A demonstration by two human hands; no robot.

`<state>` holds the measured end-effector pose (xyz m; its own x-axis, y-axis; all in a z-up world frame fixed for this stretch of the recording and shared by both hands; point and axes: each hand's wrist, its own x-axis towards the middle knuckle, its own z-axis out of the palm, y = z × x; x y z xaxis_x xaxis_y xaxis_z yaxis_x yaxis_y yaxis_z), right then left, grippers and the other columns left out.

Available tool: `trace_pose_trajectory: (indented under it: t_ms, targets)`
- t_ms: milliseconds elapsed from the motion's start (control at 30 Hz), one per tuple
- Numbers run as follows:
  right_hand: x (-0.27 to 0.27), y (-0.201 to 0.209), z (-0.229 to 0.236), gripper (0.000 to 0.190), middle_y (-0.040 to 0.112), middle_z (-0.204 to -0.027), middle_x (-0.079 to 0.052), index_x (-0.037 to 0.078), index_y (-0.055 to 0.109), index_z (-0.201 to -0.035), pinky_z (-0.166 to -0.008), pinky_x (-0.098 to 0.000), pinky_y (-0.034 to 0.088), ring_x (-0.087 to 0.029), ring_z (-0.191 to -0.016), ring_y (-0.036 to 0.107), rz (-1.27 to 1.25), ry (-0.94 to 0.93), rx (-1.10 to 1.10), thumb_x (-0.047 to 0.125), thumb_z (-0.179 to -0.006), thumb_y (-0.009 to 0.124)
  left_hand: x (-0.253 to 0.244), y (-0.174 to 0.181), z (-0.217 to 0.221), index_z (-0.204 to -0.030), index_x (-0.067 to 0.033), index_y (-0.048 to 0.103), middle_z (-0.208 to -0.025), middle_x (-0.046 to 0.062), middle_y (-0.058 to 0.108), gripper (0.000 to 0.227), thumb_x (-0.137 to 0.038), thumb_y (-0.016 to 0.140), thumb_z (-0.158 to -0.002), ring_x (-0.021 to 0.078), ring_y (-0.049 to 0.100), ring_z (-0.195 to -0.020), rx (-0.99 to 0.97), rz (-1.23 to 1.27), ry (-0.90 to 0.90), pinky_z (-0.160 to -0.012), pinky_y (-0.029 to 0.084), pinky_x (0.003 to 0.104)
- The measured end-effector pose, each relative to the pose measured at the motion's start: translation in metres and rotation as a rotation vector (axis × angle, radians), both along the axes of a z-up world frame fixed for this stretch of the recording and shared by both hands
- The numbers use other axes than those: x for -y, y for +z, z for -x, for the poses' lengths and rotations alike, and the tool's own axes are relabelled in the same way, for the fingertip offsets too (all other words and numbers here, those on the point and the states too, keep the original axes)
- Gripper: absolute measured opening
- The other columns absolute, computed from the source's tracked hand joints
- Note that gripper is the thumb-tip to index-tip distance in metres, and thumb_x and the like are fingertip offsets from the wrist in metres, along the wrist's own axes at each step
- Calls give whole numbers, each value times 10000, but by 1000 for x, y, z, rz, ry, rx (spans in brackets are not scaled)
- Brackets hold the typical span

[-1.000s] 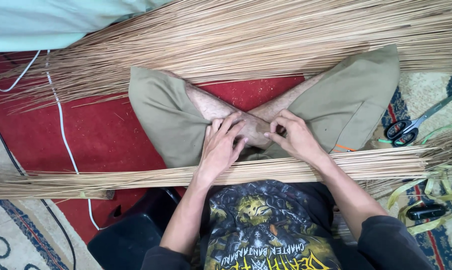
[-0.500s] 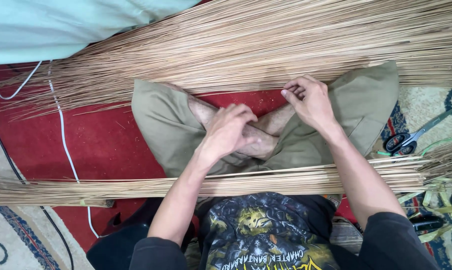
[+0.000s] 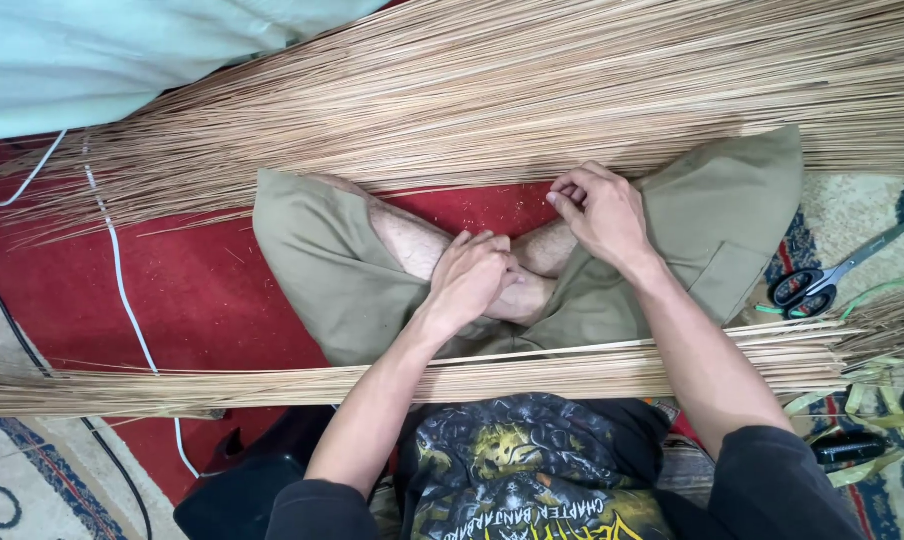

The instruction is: A person sitting on the floor sorts and aligns long, thin wooden sticks into bundles by tapping them against the ground.

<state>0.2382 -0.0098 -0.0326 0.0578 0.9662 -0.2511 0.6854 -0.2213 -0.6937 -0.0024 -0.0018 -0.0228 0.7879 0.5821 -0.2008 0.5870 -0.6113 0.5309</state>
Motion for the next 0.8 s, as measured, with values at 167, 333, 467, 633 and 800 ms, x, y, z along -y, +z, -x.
trace_pose_trajectory:
  t_ms: [167, 333, 467, 633, 800]
  targets:
    - [-2, 0, 0, 119, 697, -895, 4, 186, 769, -1011, -740, -376, 574, -193, -876, 711, -3, 14, 24, 178, -893, 757, -4, 18, -7, -856, -169, 754, -936, 44, 687, 217, -339, 650, -942, 281, 646, -955, -31, 108, 140, -829, 486, 420]
    - [-3, -3, 1, 98, 695, -898, 12, 192, 761, -1002, -741, -378, 573, -188, -886, 711, -2, 20, 46, 184, -905, 746, -13, -5, -9, -897, -238, 756, -918, -1, 661, 148, -341, 668, -957, 247, 685, -917, 14, 229, 271, -788, 547, 403]
    - [-8, 12, 3, 76, 691, -902, -26, 174, 757, -1005, -766, -415, 572, -236, -915, 719, -12, 18, 45, 210, -960, 706, -31, 8, -15, -946, -198, 760, -940, 50, 668, 248, -357, 586, -1025, 320, 704, -934, 49, 290, 453, -803, 577, 470]
    - [-18, -3, -7, 84, 683, -893, -78, 121, 747, -1001, -750, -452, 570, -306, -905, 715, -90, -6, 38, 193, -989, 706, -71, 11, 0, -903, -167, 720, -902, 45, 652, 153, -310, 693, -948, 327, 706, -926, 75, 101, 499, -799, 580, 488]
    - [-50, -9, -26, 132, 662, -932, -108, 61, 749, -1042, -776, -474, 565, -341, -931, 699, -232, -8, 148, 119, -931, 792, -112, -6, 12, -759, -147, 663, -825, 6, 622, 235, -264, 862, -804, 305, 704, -863, 28, -74, 529, -788, 574, 497]
